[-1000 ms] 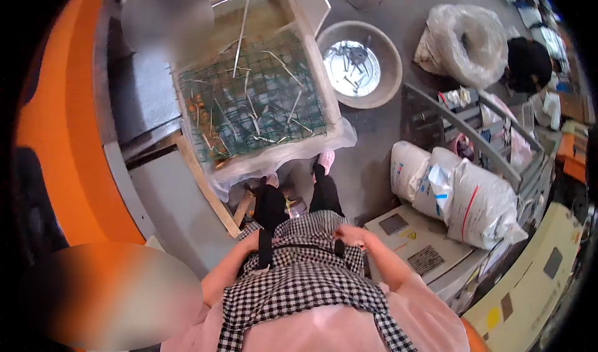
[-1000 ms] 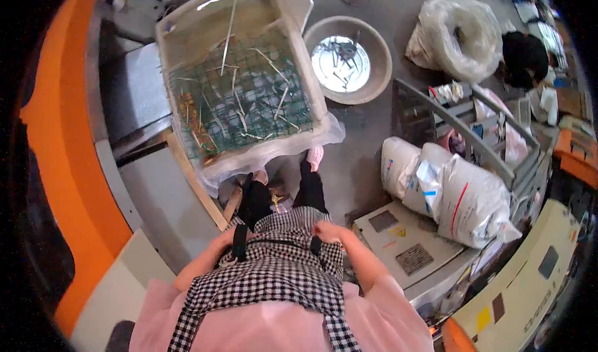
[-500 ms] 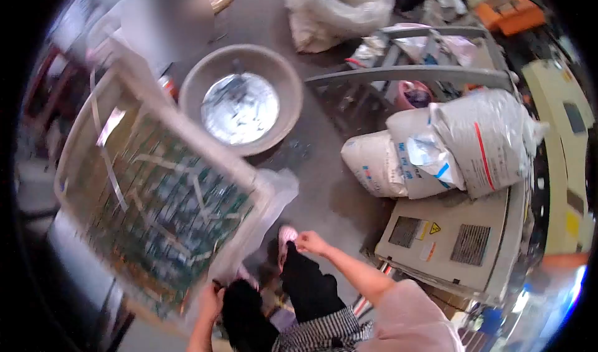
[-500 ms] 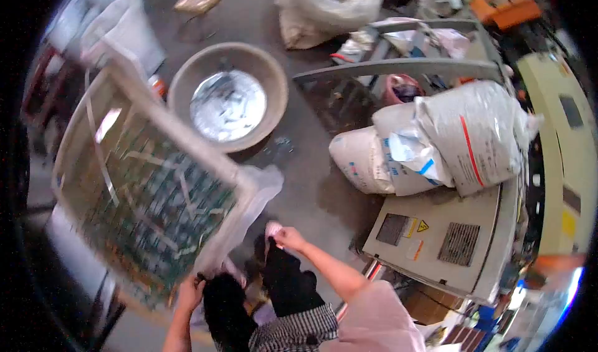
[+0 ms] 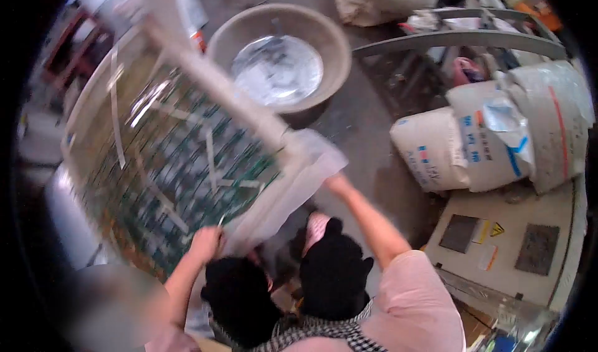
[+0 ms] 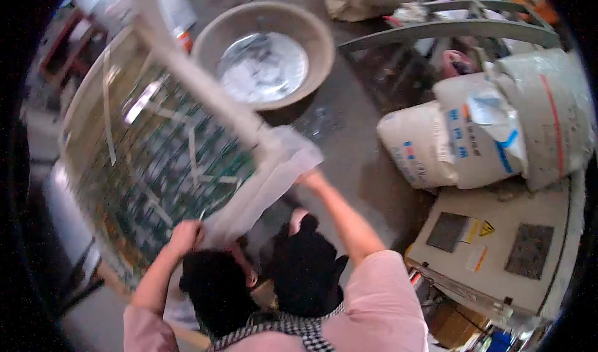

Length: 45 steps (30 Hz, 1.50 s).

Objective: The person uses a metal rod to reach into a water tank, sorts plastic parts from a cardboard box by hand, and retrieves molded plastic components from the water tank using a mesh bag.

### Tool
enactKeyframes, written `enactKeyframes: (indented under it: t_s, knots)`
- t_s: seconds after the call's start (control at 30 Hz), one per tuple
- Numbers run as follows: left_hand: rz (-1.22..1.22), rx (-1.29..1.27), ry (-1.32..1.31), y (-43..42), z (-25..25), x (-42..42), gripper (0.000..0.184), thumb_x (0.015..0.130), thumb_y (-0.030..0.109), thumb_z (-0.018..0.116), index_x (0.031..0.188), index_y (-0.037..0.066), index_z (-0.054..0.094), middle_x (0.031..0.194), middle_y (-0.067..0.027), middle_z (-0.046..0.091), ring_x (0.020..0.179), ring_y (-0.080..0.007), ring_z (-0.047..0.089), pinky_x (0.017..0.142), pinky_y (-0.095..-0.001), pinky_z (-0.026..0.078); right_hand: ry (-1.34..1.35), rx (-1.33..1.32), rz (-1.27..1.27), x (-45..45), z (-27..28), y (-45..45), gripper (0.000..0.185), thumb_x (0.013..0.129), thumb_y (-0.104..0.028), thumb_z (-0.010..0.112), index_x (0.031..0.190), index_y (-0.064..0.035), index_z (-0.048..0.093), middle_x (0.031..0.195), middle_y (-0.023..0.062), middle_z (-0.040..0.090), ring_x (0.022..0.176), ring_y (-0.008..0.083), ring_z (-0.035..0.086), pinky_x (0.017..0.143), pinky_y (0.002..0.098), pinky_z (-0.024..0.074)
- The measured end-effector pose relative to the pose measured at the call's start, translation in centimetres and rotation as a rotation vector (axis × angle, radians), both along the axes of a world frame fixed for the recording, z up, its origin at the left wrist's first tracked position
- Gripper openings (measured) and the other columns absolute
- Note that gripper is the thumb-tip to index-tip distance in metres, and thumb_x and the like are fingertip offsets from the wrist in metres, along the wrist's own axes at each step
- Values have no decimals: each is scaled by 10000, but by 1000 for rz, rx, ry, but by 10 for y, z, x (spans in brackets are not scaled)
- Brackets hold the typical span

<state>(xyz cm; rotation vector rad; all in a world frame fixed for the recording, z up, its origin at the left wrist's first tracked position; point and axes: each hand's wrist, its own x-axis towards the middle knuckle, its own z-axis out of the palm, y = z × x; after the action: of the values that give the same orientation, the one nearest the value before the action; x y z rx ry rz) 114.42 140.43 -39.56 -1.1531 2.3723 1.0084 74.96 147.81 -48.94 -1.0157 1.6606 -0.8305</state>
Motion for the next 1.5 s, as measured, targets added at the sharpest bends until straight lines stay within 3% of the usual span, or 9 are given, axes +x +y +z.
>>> enactKeyframes:
  t_s: [0.27,0.47,0.6,0.8,0.9,0.97,1.07,1.3,1.5]
  knots:
    - [231,151,524,22,55,-38,165,792,71,584,925,-14,536,714,-117,594,706,-232,601,650,-290,460,-19,-43,52,14,76,-14,582,861,-389,450,1291,-20,317,1114,115,500,979,220,519,782,343,466]
    - [-237,281,500,36,45,-71,503,821,206,570,1270,84,379,1159,-185,503,1043,-267,522,853,-385,421,-495,85,-46,60,98,-108,805,830,-630,340,1386,-117,63,1276,207,337,997,321,519,797,399,469]
    - [-24,-512,-152,15,16,-58,670,785,358,593,1341,147,284,1334,-328,207,1096,-471,417,938,-470,349,-765,-62,-119,61,117,-126,805,835,-590,386,1367,-68,81,1372,213,184,1120,366,439,862,465,431]
    - [23,-797,-338,-23,-6,-14,736,741,364,621,1318,44,295,1335,-338,192,1094,-488,416,905,-474,381,-832,-242,-56,73,96,-141,776,862,-398,507,1371,-69,23,1425,112,114,1207,295,359,909,453,394]
    - [-122,-996,-334,-46,-42,1,606,726,276,624,1214,-7,403,1304,-297,301,1120,-439,424,838,-436,442,-394,-296,-36,86,98,-137,621,848,-341,540,1292,17,294,1336,181,333,1134,308,453,886,404,422]
    - [17,-888,-244,-55,-60,10,385,710,205,611,1020,3,505,1177,-219,458,1030,-358,520,733,-404,486,654,-45,392,89,110,-129,458,818,-328,572,1053,63,544,1095,246,542,1012,349,536,848,368,444]
    - [210,-705,-187,-59,-26,9,264,713,199,606,878,16,510,1023,-160,527,869,-310,589,672,-411,490,779,77,691,115,88,-112,404,777,-349,612,835,50,632,808,256,606,863,391,576,819,371,451]
    - [375,-717,-81,-64,-15,19,201,695,190,620,798,36,542,810,-127,583,733,-336,589,628,-437,470,1076,175,521,158,38,-139,702,755,-407,626,1305,-101,316,1337,202,274,1186,419,335,892,550,356]
    - [386,-715,-16,-67,-10,24,177,675,169,639,770,35,573,793,-126,603,719,-327,605,643,-436,478,1218,62,631,160,-13,-165,455,791,-240,557,1210,-85,470,1230,146,468,1150,332,433,934,465,365]
